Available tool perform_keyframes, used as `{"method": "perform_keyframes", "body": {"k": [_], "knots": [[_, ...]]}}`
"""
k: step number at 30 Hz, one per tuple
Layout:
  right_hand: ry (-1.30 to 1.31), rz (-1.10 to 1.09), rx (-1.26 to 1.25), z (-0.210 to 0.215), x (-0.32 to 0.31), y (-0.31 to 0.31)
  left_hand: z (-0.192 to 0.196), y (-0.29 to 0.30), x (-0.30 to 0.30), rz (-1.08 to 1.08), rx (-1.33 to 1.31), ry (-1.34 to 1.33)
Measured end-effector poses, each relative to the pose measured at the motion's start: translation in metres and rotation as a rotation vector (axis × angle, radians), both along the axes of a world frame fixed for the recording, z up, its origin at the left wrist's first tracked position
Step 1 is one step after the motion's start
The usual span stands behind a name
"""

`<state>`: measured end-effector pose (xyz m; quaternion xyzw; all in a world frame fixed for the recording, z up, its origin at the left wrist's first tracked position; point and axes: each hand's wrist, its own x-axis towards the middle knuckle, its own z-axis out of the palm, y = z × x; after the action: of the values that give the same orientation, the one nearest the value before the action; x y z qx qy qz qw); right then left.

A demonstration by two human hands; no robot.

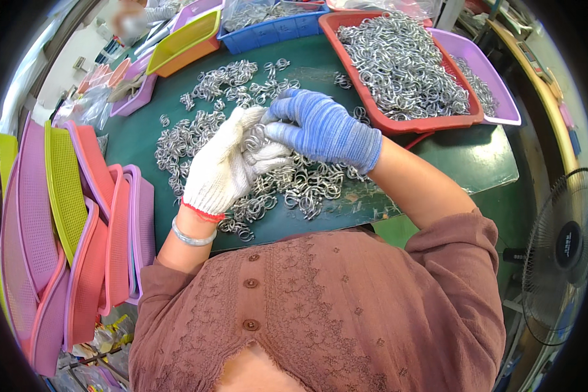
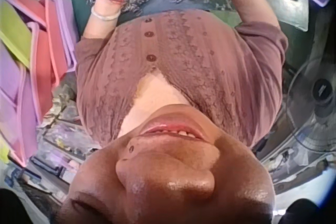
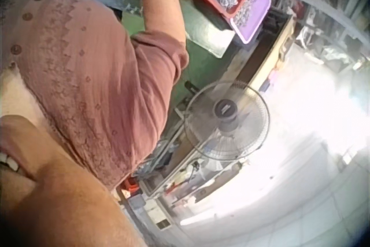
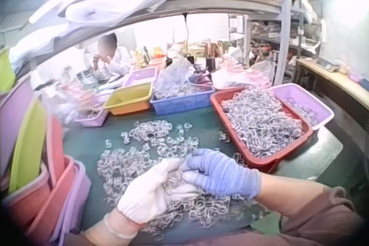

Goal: The person sits at a workstation and uses both hands to pick up small metal rings and link them together. They place the assembled metal chains into a red plastic tray on the table. The person wears white and blue gloves while handling the metal components.

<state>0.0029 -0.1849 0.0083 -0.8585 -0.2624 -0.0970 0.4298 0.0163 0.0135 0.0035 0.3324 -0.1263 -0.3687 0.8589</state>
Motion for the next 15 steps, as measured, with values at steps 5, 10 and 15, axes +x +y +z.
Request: {"method": "perform_keyframes", "body": {"k": [5,10,15], "knots": [[0.222,0.056,0.179,0.003,0.010,0.015,-0.007,0.016,-0.001,0.027,0.018,-0.086],[0.194,0.090,0.212,0.003,0.011,0.023,-0.015,0.025,0.005,0.045,-0.047,-0.027],[-0.044,0.092,0.001,-0.001,0.006,0.025,-0.013,0.027,0.006,0.103,-0.041,-0.005]]}}
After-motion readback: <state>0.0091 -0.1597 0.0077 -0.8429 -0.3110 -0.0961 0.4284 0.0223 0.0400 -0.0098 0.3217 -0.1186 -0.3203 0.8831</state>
